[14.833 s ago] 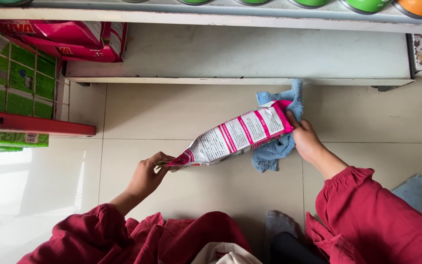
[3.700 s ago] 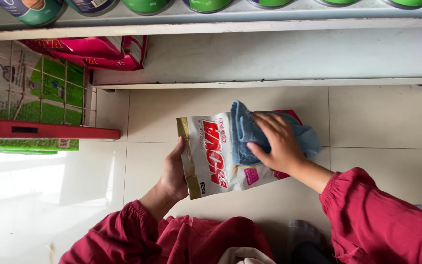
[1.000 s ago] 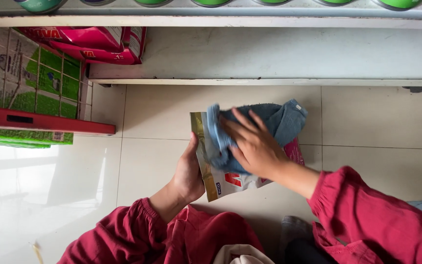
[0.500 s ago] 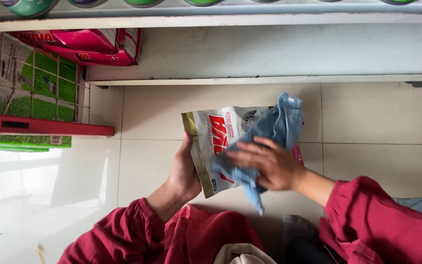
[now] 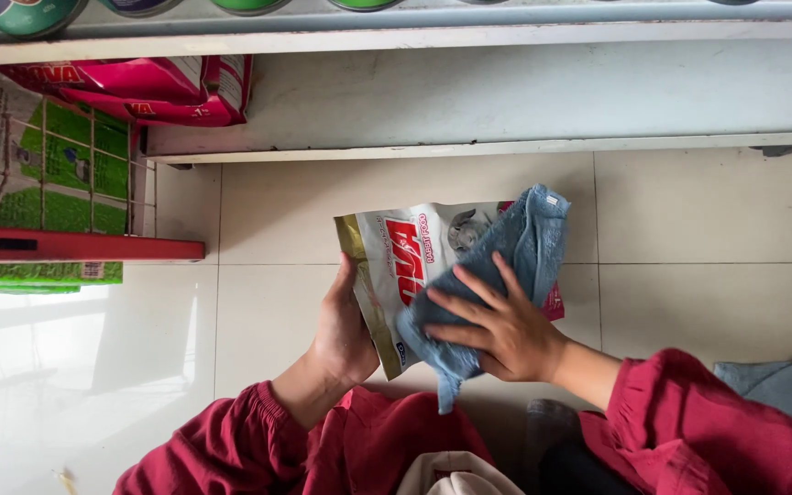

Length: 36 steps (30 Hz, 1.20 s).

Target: Wipe down a bag of cat food using a cleaning cloth

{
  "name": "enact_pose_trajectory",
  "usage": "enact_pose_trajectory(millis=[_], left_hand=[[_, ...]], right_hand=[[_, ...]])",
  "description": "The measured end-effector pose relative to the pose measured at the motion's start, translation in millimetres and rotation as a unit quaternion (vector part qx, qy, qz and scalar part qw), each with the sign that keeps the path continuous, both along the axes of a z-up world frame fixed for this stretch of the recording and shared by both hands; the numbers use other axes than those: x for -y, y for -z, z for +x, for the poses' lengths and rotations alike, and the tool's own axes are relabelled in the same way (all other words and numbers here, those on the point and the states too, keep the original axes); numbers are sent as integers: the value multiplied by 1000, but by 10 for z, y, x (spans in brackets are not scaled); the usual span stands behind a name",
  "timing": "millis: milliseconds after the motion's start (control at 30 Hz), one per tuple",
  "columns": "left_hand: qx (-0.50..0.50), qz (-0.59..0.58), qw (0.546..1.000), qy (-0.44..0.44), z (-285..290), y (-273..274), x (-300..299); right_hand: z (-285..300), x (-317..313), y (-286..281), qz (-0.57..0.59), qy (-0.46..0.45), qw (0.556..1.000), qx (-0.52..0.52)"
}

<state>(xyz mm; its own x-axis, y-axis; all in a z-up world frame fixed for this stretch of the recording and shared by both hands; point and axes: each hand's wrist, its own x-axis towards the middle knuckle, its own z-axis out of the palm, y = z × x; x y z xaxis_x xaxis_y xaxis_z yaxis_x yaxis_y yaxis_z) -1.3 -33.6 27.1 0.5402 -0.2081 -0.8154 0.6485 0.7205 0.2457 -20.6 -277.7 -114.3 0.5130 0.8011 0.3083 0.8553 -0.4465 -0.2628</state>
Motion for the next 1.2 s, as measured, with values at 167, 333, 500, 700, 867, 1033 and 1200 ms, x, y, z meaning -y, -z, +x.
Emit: enact_pose_trajectory(millis=[167,333,500,700,867,1033,1200], left_hand=[[-2,20,1000,9,11,-21,35],[-4,19,1000,20,8,-69,63],[6,12,1000,20,78,-183,192],[-16,7,1000,4,104,-396,323],[-24,3,1000,-11,41,-388,333],[-23,11,1000,-14,34,-96,137],[-17,-14,1000,-10,-18,-11,118]], right_hand=[[-134,572,641,72,-1,995,68],[-179,1104,878,1,56,995,86],[-191,678,586,5,33,993,117],[-257,-1,102,81,51,989,117],[-192,188,231,111,43,983,140],[-201,681,780,80,47,993,68],[-256,1217,997,19,92,994,59]])
